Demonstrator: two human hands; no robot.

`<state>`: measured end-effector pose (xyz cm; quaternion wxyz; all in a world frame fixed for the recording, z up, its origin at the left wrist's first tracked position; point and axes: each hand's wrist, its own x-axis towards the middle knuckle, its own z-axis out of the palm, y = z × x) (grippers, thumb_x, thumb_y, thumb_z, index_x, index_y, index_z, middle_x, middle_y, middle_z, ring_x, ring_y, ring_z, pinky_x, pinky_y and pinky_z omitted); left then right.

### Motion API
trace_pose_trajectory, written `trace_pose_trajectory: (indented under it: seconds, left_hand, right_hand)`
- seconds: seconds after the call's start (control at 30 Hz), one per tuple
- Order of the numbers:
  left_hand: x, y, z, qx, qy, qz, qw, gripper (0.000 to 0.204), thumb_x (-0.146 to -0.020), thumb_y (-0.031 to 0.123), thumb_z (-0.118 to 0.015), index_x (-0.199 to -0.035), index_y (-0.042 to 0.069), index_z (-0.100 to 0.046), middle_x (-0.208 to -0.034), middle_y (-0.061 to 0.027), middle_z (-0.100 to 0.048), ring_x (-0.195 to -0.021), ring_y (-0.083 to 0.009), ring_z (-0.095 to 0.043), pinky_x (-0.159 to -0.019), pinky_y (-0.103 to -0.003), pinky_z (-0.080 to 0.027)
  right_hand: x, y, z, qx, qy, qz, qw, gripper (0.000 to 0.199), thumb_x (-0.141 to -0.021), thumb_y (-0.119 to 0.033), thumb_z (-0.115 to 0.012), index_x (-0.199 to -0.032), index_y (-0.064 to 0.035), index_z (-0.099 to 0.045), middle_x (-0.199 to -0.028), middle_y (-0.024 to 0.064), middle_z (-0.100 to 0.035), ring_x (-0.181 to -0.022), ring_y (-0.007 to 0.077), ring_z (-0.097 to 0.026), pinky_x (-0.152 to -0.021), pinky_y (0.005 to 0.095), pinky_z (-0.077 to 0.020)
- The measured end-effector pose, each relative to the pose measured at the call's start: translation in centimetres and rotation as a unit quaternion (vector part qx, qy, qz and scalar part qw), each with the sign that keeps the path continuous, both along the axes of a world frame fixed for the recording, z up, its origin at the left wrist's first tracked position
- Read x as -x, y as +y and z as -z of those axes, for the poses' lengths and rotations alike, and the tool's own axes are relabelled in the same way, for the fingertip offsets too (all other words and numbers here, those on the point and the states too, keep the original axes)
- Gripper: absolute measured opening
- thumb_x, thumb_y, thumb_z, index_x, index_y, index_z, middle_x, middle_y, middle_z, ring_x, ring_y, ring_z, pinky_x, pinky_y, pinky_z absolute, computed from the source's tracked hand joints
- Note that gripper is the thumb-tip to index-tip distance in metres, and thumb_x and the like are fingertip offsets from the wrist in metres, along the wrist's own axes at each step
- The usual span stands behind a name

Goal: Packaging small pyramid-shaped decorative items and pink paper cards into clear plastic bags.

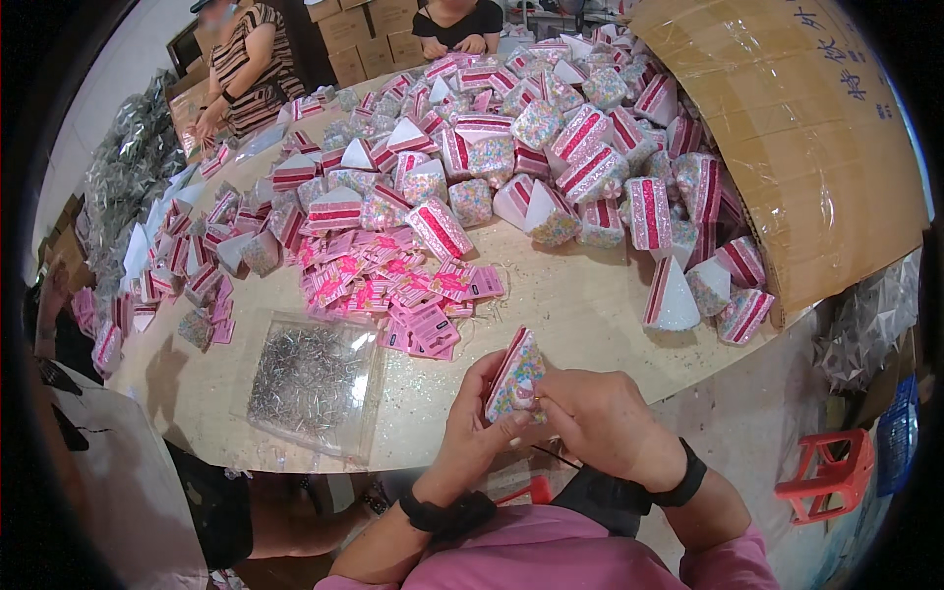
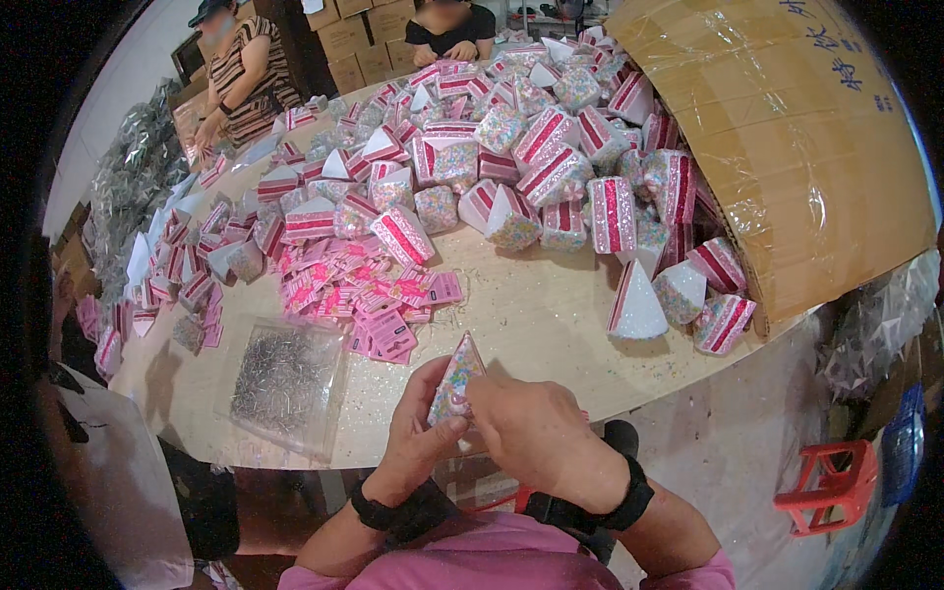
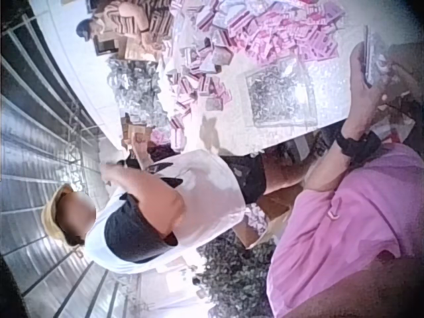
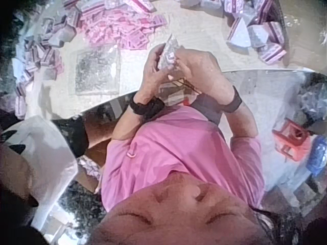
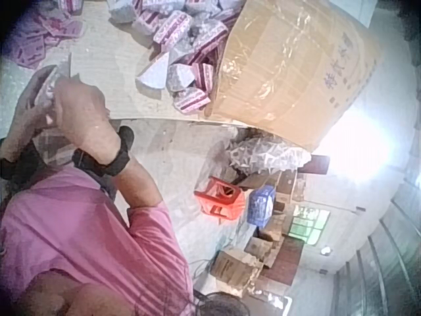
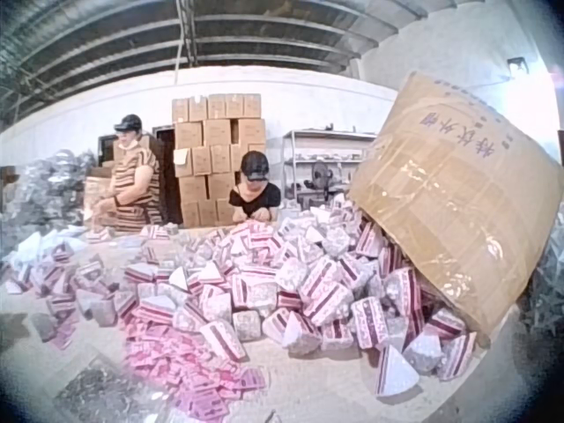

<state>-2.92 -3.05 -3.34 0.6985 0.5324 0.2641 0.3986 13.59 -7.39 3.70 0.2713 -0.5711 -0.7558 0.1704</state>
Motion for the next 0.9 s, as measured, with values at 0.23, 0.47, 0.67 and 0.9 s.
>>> trace_pose_trajectory:
  seconds: [0.23,0.47,0.67,0.9]
  left_hand:
    - [0.1,0.1,0.3,-0.009,0.011,0.002,1.000,0.069,-0.084,0.014,-0.067,-0.139,0.000,-0.028,-0.133,-0.0133,-0.042,-0.122,-0.0200,-0.042,-0.104,-0.032,-0.033]
    - [0.6,1.9,0.5,-0.123,0.136,-0.016,0.983,0.056,-0.085,0.020,-0.063,-0.131,-0.003,-0.043,-0.121,-0.0146,-0.050,-0.116,-0.0255,-0.047,-0.098,-0.034,-0.038]
    - [1.3,3.5,0.5,-0.327,0.306,-0.142,0.883,0.050,-0.081,0.022,-0.066,-0.122,-0.002,-0.049,-0.116,-0.0209,-0.051,-0.105,-0.0364,-0.049,-0.090,-0.041,-0.040]
    - [0.3,-0.7,-3.0,-0.470,0.257,-0.146,0.832,0.047,-0.072,0.009,-0.071,-0.115,0.002,-0.055,-0.113,-0.0179,-0.055,-0.098,-0.0348,-0.055,-0.085,-0.042,-0.045]
  right_hand:
    - [0.0,0.1,0.1,-0.007,0.003,0.002,1.000,0.007,-0.084,-0.009,-0.054,-0.081,-0.0034,-0.054,-0.071,0.0160,-0.056,-0.068,0.0367,-0.057,-0.059,0.0438,-0.0450]
    - [-0.4,0.2,0.6,0.001,0.079,0.017,0.997,0.010,-0.084,-0.008,-0.055,-0.090,-0.0006,-0.060,-0.075,0.0164,-0.060,-0.066,0.0321,-0.059,-0.059,0.0363,-0.0470]
    - [-0.7,0.5,0.9,0.046,0.209,0.070,0.974,0.009,-0.085,-0.008,-0.057,-0.086,0.0006,-0.060,-0.067,0.0088,-0.057,-0.059,0.0129,-0.056,-0.055,0.0266,-0.0439]
    - [-0.8,-1.1,1.5,0.243,0.404,0.053,0.881,0.012,-0.089,-0.010,-0.055,-0.083,-0.0006,-0.059,-0.065,-0.0026,-0.051,-0.060,0.0038,-0.048,-0.053,0.0214,-0.0382]
